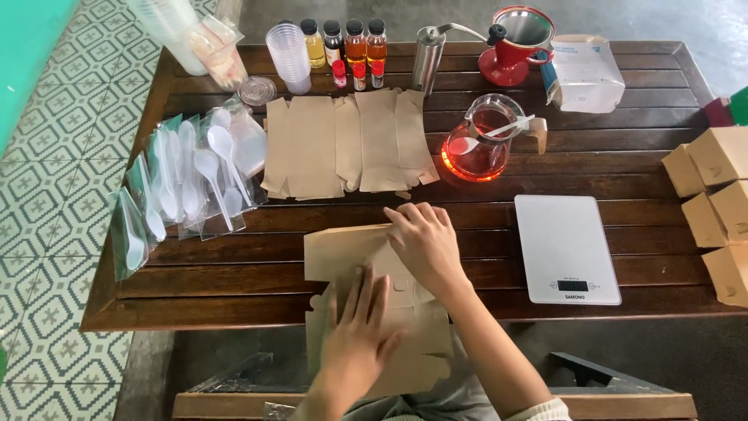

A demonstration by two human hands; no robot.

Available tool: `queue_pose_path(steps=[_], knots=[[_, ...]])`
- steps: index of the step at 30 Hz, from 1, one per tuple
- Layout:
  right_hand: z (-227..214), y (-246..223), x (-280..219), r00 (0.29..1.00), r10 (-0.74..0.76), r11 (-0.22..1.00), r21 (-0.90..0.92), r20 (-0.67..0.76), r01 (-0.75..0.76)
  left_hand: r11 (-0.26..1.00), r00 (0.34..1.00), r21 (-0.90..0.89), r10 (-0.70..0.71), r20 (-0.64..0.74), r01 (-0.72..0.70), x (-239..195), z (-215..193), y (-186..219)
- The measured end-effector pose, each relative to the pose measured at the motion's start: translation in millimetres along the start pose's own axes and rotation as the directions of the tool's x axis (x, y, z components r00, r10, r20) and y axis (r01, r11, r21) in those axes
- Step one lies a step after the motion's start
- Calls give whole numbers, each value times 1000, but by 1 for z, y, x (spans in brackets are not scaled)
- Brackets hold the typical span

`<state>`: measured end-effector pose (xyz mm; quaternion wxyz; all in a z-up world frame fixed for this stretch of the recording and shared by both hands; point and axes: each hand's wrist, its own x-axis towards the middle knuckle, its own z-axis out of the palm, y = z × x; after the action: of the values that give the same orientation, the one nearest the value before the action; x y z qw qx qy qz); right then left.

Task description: The person assembles a flat cardboard box by folding and interlocking its tabs. They then move a digital scale, place a plastic cup on it, and pour a red liquid from a glass pitcher into the cup.

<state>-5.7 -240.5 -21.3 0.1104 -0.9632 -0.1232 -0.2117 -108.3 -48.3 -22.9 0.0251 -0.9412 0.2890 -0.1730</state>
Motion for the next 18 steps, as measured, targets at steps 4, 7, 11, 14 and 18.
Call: queue_pose_path(steps=[4,7,11,14,18], knots=[[-6,-3,8,991,-3,999,49,-131,9,977,999,-207,-44,2,44,5,-4,4],[-21,-7,10,989,-28,997,64,-142,37,985,998,-171,-41,-56,31,10,-7,3],[-43,-12,14,965,-80,993,66,-249,99,992,997,-119,-49,-60,42,14,6,5],[-58,-18,16,955,-85,989,94,-285,116,969,993,-243,-76,-90,52,22,13,3],[-79,-27,18,939,-101,983,111,-329,145,973,990,-230,-62,-126,31,36,8,-6]])
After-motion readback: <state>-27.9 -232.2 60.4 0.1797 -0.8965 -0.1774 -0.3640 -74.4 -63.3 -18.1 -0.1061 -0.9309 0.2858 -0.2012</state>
